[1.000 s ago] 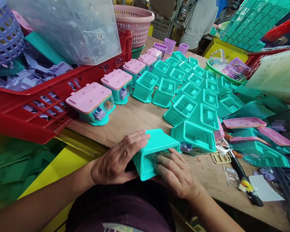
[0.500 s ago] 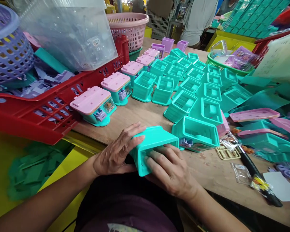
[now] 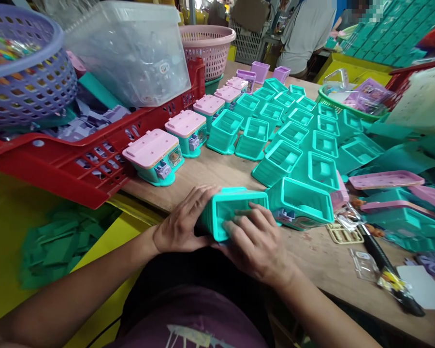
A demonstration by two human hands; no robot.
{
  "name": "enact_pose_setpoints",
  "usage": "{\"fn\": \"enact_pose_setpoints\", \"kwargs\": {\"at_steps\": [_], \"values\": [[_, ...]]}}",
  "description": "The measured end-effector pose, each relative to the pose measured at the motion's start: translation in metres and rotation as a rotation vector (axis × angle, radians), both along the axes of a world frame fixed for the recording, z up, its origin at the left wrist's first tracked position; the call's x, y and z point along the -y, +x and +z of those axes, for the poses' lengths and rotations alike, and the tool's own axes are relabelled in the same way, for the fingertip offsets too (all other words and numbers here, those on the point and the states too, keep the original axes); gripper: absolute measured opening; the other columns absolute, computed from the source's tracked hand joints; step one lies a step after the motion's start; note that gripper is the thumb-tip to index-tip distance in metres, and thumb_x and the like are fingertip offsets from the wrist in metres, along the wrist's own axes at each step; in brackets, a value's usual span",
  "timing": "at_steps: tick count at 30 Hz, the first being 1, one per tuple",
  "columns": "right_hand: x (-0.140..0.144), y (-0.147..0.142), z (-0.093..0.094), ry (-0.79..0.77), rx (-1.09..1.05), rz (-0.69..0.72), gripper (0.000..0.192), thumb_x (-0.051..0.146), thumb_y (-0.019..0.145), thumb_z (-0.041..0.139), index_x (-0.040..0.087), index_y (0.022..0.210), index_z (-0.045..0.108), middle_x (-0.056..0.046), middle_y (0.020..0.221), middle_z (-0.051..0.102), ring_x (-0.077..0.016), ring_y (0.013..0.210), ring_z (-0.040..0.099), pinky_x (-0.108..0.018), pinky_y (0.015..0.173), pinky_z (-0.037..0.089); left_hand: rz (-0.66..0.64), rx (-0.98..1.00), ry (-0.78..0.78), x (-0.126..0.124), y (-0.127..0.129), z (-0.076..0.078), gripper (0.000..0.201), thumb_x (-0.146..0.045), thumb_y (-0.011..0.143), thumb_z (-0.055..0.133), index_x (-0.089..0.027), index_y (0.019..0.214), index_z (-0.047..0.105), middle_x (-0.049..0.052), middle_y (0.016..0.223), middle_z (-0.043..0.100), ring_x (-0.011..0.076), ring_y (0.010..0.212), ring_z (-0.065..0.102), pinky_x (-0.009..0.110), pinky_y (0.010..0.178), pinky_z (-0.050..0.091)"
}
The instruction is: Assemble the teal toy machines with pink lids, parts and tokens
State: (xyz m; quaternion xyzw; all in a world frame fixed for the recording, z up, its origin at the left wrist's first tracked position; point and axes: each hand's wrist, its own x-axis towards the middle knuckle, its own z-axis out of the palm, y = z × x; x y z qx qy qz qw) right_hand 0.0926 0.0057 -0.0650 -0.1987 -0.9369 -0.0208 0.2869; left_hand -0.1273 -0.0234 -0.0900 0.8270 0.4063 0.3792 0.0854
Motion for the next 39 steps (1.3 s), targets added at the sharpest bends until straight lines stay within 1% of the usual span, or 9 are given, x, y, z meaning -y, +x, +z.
{"fn": "enact_pose_setpoints", "kwargs": {"at_steps": [3, 6, 11, 17, 23, 26, 28, 31, 39], "values": [[-0.018, -0.007, 0.019, -0.148, 0.064, -0.02, 0.033, 0.047, 0.09, 0.06, 0.018, 0.103, 0.063, -0.006, 0.083, 0.067, -0.0209, 0.081, 0.055, -0.038, 0.08, 0.042, 0.082, 0.055, -0.199, -0.007, -0.005, 0.002, 0.111, -0.051, 0.072, 0.077, -0.015, 0.155, 0.014, 0.021, 0.152, 0.036, 0.0373, 0.14, 0.037, 0.049, 0.116, 0.034], [-0.037, -0.013, 0.043, -0.321, 0.157, 0.03, 0.037, 0.049, 0.094, 0.054, 0.017, 0.108, 0.063, -0.006, 0.085, 0.066, -0.0202, 0.083, 0.057, -0.034, 0.077, 0.04, 0.138, 0.169, -0.408, -0.012, -0.006, 0.007, 0.111, -0.055, 0.07, 0.077, -0.01, 0.154, 0.018, 0.019, 0.153, 0.035, 0.0372, 0.14, 0.037, 0.045, 0.116, 0.034], [-0.054, -0.021, 0.067, -0.491, 0.26, 0.104, 0.038, 0.047, 0.1, 0.041, 0.015, 0.093, 0.061, -0.005, 0.083, 0.063, -0.0151, 0.077, 0.055, -0.027, 0.071, 0.038, 0.129, 0.306, -0.526, -0.015, -0.004, 0.011, 0.103, -0.05, 0.076, 0.073, -0.014, 0.155, 0.016, 0.013, 0.156, 0.034, 0.0336, 0.143, 0.033, 0.043, 0.117, 0.032], [-0.065, -0.036, 0.067, -0.542, 0.258, 0.039, 0.037, 0.047, 0.1, 0.043, 0.017, 0.082, 0.056, 0.0, 0.075, 0.057, -0.0101, 0.065, 0.046, -0.024, 0.063, 0.032, 0.011, 0.523, -0.474, -0.018, -0.001, 0.013, 0.072, -0.041, 0.091, 0.059, -0.016, 0.151, 0.029, 0.012, 0.154, 0.038, 0.0296, 0.142, 0.035, 0.043, 0.118, 0.032], [-0.071, -0.042, 0.066, -0.511, 0.238, -0.007, 0.039, 0.048, 0.099, 0.042, 0.018, 0.077, 0.052, 0.002, 0.068, 0.05, -0.0097, 0.061, 0.041, -0.024, 0.061, 0.029, -0.062, 0.62, -0.481, -0.023, -0.004, 0.012, 0.066, -0.038, 0.092, 0.06, -0.017, 0.149, 0.035, 0.01, 0.151, 0.043, 0.0289, 0.14, 0.039, 0.041, 0.117, 0.034], [-0.075, -0.039, 0.071, -0.518, 0.274, 0.06, 0.035, 0.048, 0.098, 0.046, 0.017, 0.085, 0.056, -0.001, 0.076, 0.057, -0.0123, 0.07, 0.049, -0.025, 0.067, 0.036, -0.078, 0.647, -0.504, -0.026, -0.007, 0.013, 0.065, -0.04, 0.092, 0.059, -0.019, 0.149, 0.035, 0.008, 0.153, 0.04, 0.0281, 0.141, 0.039, 0.041, 0.117, 0.034], [-0.079, -0.037, 0.074, -0.534, 0.306, 0.129, 0.033, 0.048, 0.094, 0.053, 0.017, 0.101, 0.058, -0.004, 0.09, 0.062, -0.0151, 0.081, 0.054, -0.026, 0.075, 0.039, -0.098, 0.656, -0.513, -0.027, -0.008, 0.014, 0.062, -0.041, 0.093, 0.057, -0.02, 0.148, 0.037, 0.007, 0.153, 0.041, 0.0273, 0.14, 0.039, 0.041, 0.117, 0.034], [-0.081, -0.036, 0.075, -0.568, 0.316, 0.156, 0.043, 0.049, 0.09, 0.059, 0.017, 0.119, 0.055, -0.007, 0.103, 0.064, -0.0171, 0.088, 0.057, -0.028, 0.078, 0.042, -0.098, 0.636, -0.512, -0.026, -0.009, 0.015, 0.058, -0.042, 0.095, 0.054, -0.021, 0.147, 0.039, 0.006, 0.151, 0.044, 0.0258, 0.14, 0.039, 0.041, 0.118, 0.031], [-0.079, -0.047, 0.066, -0.562, 0.217, 0.095, 0.042, 0.052, 0.087, 0.061, 0.014, 0.105, 0.059, -0.004, 0.085, 0.064, -0.0137, 0.072, 0.051, -0.026, 0.066, 0.039, -0.053, 0.679, -0.545, -0.023, -0.006, 0.016, 0.054, -0.045, 0.1, 0.041, -0.02, 0.148, 0.038, 0.005, 0.151, 0.043, 0.0236, 0.142, 0.036, 0.041, 0.121, 0.025]]}}
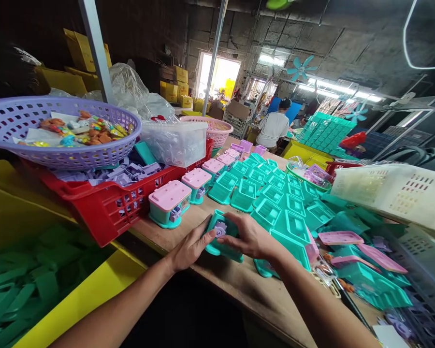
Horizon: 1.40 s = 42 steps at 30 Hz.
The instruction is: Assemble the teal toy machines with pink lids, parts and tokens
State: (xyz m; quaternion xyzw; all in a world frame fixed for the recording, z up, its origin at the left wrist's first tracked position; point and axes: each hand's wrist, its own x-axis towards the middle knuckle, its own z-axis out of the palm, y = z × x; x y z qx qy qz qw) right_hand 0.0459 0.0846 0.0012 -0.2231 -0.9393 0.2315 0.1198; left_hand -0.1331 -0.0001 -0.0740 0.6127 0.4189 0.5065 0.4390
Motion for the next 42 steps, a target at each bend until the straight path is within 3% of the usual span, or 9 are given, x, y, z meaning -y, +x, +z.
{"fn": "enact_pose_setpoints", "kwargs": {"at_steps": [11, 15, 20, 27, 31, 35, 38, 42], "values": [[-0.001, -0.005, 0.003, -0.047, 0.001, -0.031, 0.038, 0.052, 0.087, 0.062, 0.015, 0.098, 0.059, -0.002, 0.082, 0.062, -0.0127, 0.069, 0.05, -0.025, 0.063, 0.038, 0.078, 0.041, -0.004, -0.001, 0.004, -0.003, 0.052, -0.045, 0.1, 0.04, -0.022, 0.146, 0.042, 0.003, 0.146, 0.051, 0.0247, 0.139, 0.041, 0.04, 0.119, 0.031], [0.002, -0.002, 0.006, -0.062, 0.004, 0.0, 0.04, 0.054, 0.088, 0.06, 0.017, 0.104, 0.06, -0.003, 0.084, 0.063, -0.014, 0.073, 0.053, -0.026, 0.067, 0.04, 0.059, 0.043, -0.006, 0.001, 0.001, -0.004, 0.054, -0.046, 0.1, 0.041, -0.021, 0.148, 0.039, 0.003, 0.151, 0.044, 0.0244, 0.143, 0.034, 0.04, 0.121, 0.026], [0.022, 0.008, 0.001, 0.005, 0.007, -0.021, 0.034, 0.049, 0.096, 0.048, 0.017, 0.104, 0.058, -0.005, 0.092, 0.064, -0.0159, 0.081, 0.057, -0.027, 0.072, 0.04, 0.013, -0.031, 0.031, 0.01, 0.0, -0.009, 0.06, -0.045, 0.099, 0.043, -0.019, 0.151, 0.032, 0.006, 0.155, 0.037, 0.0272, 0.145, 0.031, 0.043, 0.121, 0.025], [0.039, 0.005, -0.007, 0.18, 0.048, -0.135, 0.025, 0.038, 0.086, 0.058, 0.017, 0.101, 0.058, -0.005, 0.087, 0.063, -0.0189, 0.081, 0.057, -0.031, 0.074, 0.038, 0.072, -0.103, 0.09, 0.017, 0.005, -0.012, 0.059, -0.042, 0.099, 0.042, -0.019, 0.152, 0.03, 0.008, 0.156, 0.036, 0.0276, 0.144, 0.031, 0.043, 0.121, 0.027], [0.037, 0.006, -0.005, 0.177, 0.033, -0.126, 0.026, 0.042, 0.088, 0.056, 0.017, 0.095, 0.059, -0.004, 0.08, 0.06, -0.0176, 0.075, 0.054, -0.03, 0.07, 0.036, 0.091, -0.144, 0.077, 0.017, 0.005, -0.015, 0.06, -0.041, 0.1, 0.041, -0.019, 0.153, 0.026, 0.007, 0.157, 0.032, 0.0267, 0.146, 0.027, 0.044, 0.122, 0.023], [0.036, 0.012, -0.006, 0.135, -0.001, -0.056, 0.03, 0.042, 0.092, 0.055, 0.017, 0.106, 0.059, -0.006, 0.087, 0.062, -0.0176, 0.079, 0.053, -0.031, 0.072, 0.037, 0.082, -0.201, 0.13, 0.02, 0.002, -0.018, 0.06, -0.038, 0.1, 0.04, -0.016, 0.153, 0.026, 0.01, 0.157, 0.033, 0.0281, 0.146, 0.028, 0.044, 0.121, 0.026], [0.045, 0.02, -0.014, 0.159, 0.011, -0.034, 0.027, 0.038, 0.089, 0.061, 0.018, 0.107, 0.06, -0.004, 0.087, 0.063, -0.0189, 0.083, 0.054, -0.035, 0.08, 0.036, 0.061, -0.351, 0.187, 0.025, -0.003, -0.019, 0.07, -0.04, 0.096, 0.049, -0.014, 0.154, 0.021, 0.015, 0.157, 0.031, 0.0298, 0.145, 0.03, 0.046, 0.12, 0.027], [0.065, 0.036, -0.028, 0.249, 0.049, 0.005, 0.022, 0.036, 0.087, 0.065, 0.021, 0.103, 0.061, -0.002, 0.083, 0.065, -0.0204, 0.087, 0.055, -0.043, 0.091, 0.032, -0.012, -0.572, 0.202, 0.029, -0.006, -0.02, 0.11, -0.057, 0.072, 0.075, -0.012, 0.154, 0.018, 0.022, 0.154, 0.032, 0.0371, 0.142, 0.033, 0.051, 0.117, 0.031]]}}
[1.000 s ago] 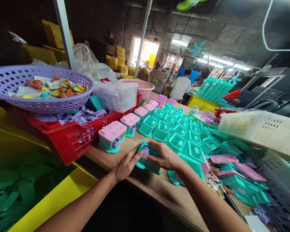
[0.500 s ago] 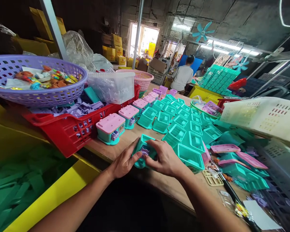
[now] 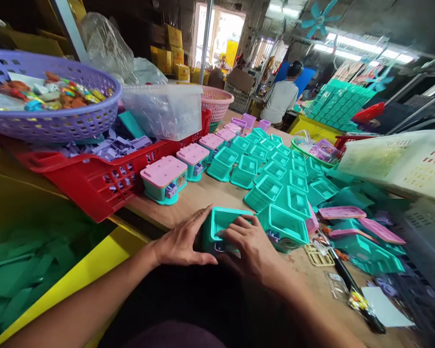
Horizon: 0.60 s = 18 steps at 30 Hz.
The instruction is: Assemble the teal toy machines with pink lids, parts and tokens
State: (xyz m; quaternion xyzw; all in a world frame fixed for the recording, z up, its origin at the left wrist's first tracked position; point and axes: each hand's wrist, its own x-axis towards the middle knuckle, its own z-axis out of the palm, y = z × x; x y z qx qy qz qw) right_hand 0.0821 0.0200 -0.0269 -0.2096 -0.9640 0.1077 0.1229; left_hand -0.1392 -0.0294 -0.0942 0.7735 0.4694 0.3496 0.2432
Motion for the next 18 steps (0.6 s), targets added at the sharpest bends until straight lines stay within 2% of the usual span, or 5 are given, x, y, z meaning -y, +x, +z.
{"fn": "enact_pose_setpoints", "kwargs": {"at_steps": [2, 5, 10, 13, 18], "values": [[0.008, 0.008, -0.004, 0.022, -0.002, 0.0, 0.031, 0.039, 0.089, 0.063, 0.021, 0.113, 0.059, -0.003, 0.088, 0.067, -0.0208, 0.089, 0.056, -0.044, 0.094, 0.032, 0.012, -0.044, 0.022, 0.002, 0.004, -0.001, 0.119, -0.061, 0.062, 0.08, -0.013, 0.153, 0.02, 0.023, 0.151, 0.038, 0.0382, 0.138, 0.039, 0.051, 0.115, 0.034], [0.019, 0.016, -0.009, 0.065, -0.052, -0.006, 0.043, 0.042, 0.09, 0.063, 0.018, 0.124, 0.053, -0.006, 0.095, 0.069, -0.0208, 0.092, 0.059, -0.043, 0.096, 0.034, 0.043, -0.064, 0.084, 0.009, 0.015, -0.003, 0.112, -0.059, 0.062, 0.081, -0.014, 0.149, 0.025, 0.021, 0.141, 0.048, 0.0363, 0.13, 0.048, 0.049, 0.111, 0.04], [0.042, 0.025, -0.022, 0.225, -0.188, -0.084, 0.031, 0.034, 0.088, 0.065, 0.018, 0.113, 0.057, -0.003, 0.088, 0.071, -0.0201, 0.091, 0.061, -0.043, 0.103, 0.034, 0.039, -0.056, 0.234, 0.021, 0.03, -0.003, 0.1, -0.049, 0.069, 0.079, -0.016, 0.147, 0.025, 0.021, 0.137, 0.05, 0.0371, 0.129, 0.049, 0.052, 0.109, 0.041], [0.054, 0.034, -0.033, 0.29, -0.282, -0.111, 0.023, 0.028, 0.087, 0.066, 0.019, 0.107, 0.059, -0.003, 0.093, 0.073, -0.0202, 0.094, 0.063, -0.042, 0.106, 0.034, -0.047, -0.021, 0.341, 0.023, 0.034, -0.001, 0.093, -0.04, 0.077, 0.074, -0.017, 0.149, 0.02, 0.021, 0.141, 0.046, 0.037, 0.135, 0.042, 0.055, 0.111, 0.039], [0.055, 0.046, -0.046, 0.353, -0.433, -0.111, 0.016, 0.024, 0.086, 0.066, 0.022, 0.1, 0.059, -0.005, 0.092, 0.071, -0.0183, 0.091, 0.066, -0.039, 0.1, 0.044, -0.099, 0.017, 0.337, 0.024, 0.037, -0.001, 0.086, -0.034, 0.082, 0.068, -0.02, 0.149, 0.016, 0.02, 0.144, 0.043, 0.0379, 0.138, 0.039, 0.06, 0.109, 0.04]]}}
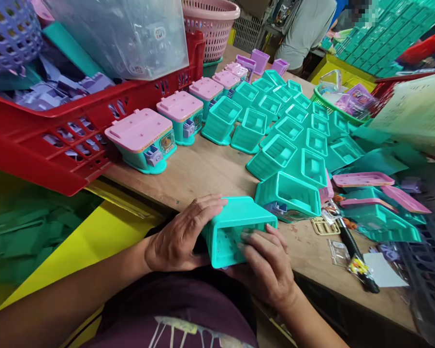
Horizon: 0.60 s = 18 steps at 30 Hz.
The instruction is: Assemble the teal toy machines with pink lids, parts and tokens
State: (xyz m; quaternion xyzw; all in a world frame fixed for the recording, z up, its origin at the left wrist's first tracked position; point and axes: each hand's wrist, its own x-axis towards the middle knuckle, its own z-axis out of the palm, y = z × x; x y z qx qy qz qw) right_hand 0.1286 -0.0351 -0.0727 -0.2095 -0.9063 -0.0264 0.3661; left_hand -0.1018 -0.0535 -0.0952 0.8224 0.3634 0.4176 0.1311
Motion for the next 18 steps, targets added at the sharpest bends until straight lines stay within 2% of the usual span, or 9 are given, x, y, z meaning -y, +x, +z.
{"fn": "enact_pose_setpoints", "kwargs": {"at_steps": [3, 6, 13, 15, 18], "values": [[-0.001, 0.0, -0.003, 0.021, -0.019, 0.005, 0.008, 0.023, 0.086, 0.066, 0.023, 0.09, 0.059, -0.002, 0.088, 0.07, -0.0161, 0.088, 0.066, -0.036, 0.098, 0.046, -0.003, -0.003, 0.003, 0.003, 0.001, -0.001, 0.087, -0.033, 0.082, 0.068, -0.021, 0.15, 0.015, 0.02, 0.144, 0.043, 0.0376, 0.138, 0.039, 0.059, 0.11, 0.041], [0.002, 0.0, -0.005, 0.028, -0.019, 0.004, 0.007, 0.022, 0.084, 0.067, 0.023, 0.084, 0.06, -0.002, 0.089, 0.07, -0.0161, 0.091, 0.066, -0.035, 0.096, 0.046, -0.018, -0.002, 0.013, 0.005, 0.002, -0.003, 0.089, -0.028, 0.081, 0.069, -0.02, 0.151, 0.015, 0.02, 0.145, 0.042, 0.0367, 0.139, 0.037, 0.057, 0.111, 0.04], [-0.002, -0.001, -0.011, 0.029, -0.032, -0.001, 0.017, 0.025, 0.079, 0.075, 0.024, 0.087, 0.06, -0.002, 0.094, 0.069, -0.0191, 0.093, 0.066, -0.039, 0.095, 0.045, 0.026, -0.021, -0.006, 0.004, 0.004, -0.002, 0.088, -0.03, 0.082, 0.069, -0.019, 0.151, 0.015, 0.02, 0.146, 0.041, 0.0367, 0.138, 0.04, 0.055, 0.112, 0.039], [-0.006, -0.008, -0.014, -0.004, -0.06, -0.026, 0.023, 0.027, 0.08, 0.075, 0.024, 0.097, 0.059, -0.005, 0.099, 0.068, -0.0209, 0.098, 0.066, -0.041, 0.097, 0.045, 0.098, -0.003, -0.07, 0.003, 0.003, -0.004, 0.091, -0.036, 0.078, 0.073, -0.017, 0.149, 0.019, 0.02, 0.144, 0.044, 0.0358, 0.135, 0.043, 0.051, 0.112, 0.04], [-0.006, -0.018, -0.016, 0.008, -0.139, -0.169, 0.042, 0.037, 0.081, 0.074, 0.025, 0.117, 0.055, -0.009, 0.11, 0.061, -0.0259, 0.113, 0.059, -0.045, 0.1, 0.046, 0.318, 0.078, -0.258, 0.001, 0.001, -0.008, 0.096, -0.047, 0.071, 0.079, -0.018, 0.146, 0.028, 0.018, 0.138, 0.051, 0.0347, 0.128, 0.052, 0.047, 0.106, 0.046]]}}
